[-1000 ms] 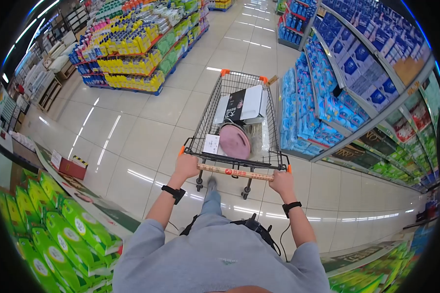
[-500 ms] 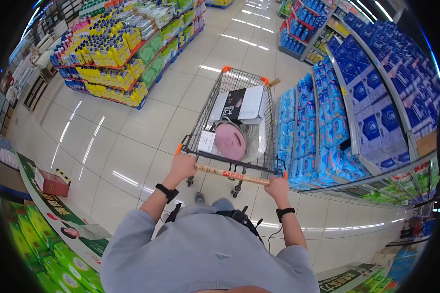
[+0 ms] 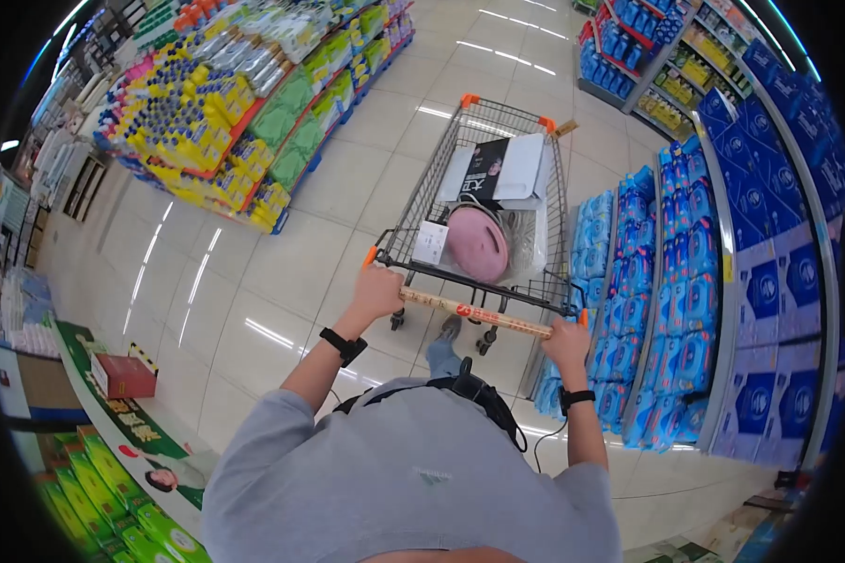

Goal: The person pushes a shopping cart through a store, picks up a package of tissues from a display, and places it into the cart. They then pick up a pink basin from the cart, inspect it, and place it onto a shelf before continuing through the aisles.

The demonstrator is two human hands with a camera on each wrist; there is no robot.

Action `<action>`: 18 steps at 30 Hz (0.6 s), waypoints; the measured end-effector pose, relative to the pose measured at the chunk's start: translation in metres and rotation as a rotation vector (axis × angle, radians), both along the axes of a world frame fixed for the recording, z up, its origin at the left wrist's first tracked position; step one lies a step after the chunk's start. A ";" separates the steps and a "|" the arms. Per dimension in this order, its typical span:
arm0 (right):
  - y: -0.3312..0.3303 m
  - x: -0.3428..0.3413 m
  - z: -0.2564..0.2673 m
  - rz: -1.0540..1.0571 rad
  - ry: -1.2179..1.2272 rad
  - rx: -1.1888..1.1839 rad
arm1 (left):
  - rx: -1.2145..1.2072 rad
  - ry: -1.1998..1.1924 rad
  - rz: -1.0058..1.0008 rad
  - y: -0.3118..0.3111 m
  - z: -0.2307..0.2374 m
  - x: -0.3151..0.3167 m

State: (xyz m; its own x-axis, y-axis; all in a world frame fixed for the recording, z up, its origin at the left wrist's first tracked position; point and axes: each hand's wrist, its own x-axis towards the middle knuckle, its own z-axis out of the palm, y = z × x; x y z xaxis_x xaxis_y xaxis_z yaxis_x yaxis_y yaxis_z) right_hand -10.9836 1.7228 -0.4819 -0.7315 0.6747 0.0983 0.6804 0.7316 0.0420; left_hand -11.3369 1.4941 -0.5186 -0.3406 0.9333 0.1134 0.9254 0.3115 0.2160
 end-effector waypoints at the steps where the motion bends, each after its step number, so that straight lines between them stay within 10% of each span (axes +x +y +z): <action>1: 0.019 -0.011 0.000 -0.017 0.000 0.008 | -0.004 0.009 0.019 0.019 -0.003 -0.013; 18: 0.383 -0.259 -0.001 -0.003 0.065 0.021 | 0.028 0.061 -0.012 0.387 -0.004 -0.268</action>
State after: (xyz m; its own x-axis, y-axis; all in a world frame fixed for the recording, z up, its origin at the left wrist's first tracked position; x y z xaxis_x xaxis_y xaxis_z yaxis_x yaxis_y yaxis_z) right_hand -11.2426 2.1053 -0.4829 -0.7214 0.6739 0.1598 0.6842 0.7292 0.0136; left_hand -11.6050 1.8810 -0.5224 -0.3207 0.9336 0.1600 0.9408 0.2945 0.1677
